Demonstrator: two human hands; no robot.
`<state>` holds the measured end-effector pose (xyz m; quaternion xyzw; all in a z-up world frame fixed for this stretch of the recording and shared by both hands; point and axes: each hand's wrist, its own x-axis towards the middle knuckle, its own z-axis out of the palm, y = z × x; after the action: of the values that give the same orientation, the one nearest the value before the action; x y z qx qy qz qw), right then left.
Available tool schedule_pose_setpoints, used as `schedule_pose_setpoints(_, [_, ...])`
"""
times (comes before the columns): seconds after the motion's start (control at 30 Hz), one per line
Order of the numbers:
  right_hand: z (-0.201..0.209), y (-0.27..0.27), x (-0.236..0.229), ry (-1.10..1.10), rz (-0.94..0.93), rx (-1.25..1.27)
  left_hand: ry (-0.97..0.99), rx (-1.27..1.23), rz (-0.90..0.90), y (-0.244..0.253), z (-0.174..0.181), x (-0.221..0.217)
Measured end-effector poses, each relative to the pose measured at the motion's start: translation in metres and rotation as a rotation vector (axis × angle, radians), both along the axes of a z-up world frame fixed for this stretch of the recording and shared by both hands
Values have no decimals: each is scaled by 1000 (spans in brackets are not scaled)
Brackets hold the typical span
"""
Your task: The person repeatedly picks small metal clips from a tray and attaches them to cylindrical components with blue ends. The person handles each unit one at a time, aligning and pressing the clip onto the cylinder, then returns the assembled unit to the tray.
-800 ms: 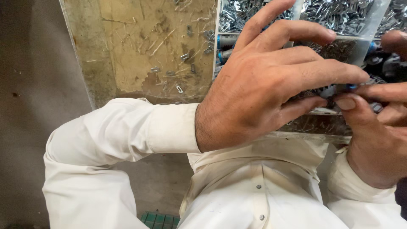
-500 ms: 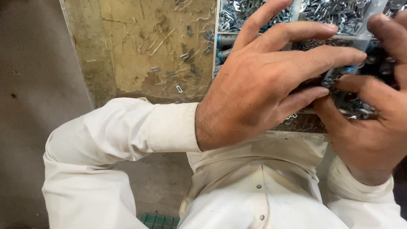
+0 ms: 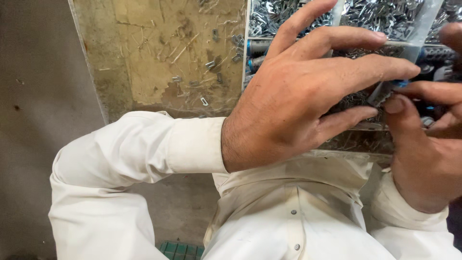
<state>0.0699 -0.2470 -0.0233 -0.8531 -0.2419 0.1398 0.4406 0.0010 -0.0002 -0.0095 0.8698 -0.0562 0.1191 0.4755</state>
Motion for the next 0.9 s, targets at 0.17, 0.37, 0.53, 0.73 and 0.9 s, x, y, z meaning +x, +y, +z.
schedule_pose_setpoints(0.17, [-23, -31, 24, 114, 33, 6, 9, 31, -14, 1, -1, -2])
schedule_pose_setpoints(0.37, [-26, -41, 8, 74, 36, 72, 1, 15, -24, 2, 1, 0])
schedule_pose_setpoints(0.53, [-19, -33, 5, 175, 13, 159, -1, 39, -31, 2, 0, 0])
schedule_pose_setpoints(0.73, [-18, -30, 1, 177, -66, 98, 8, 36, -19, 0, -2, 0])
schedule_pose_setpoints(0.9, [-18, -35, 11, 126, 13, 4, 0, 33, -26, 1, -2, -1])
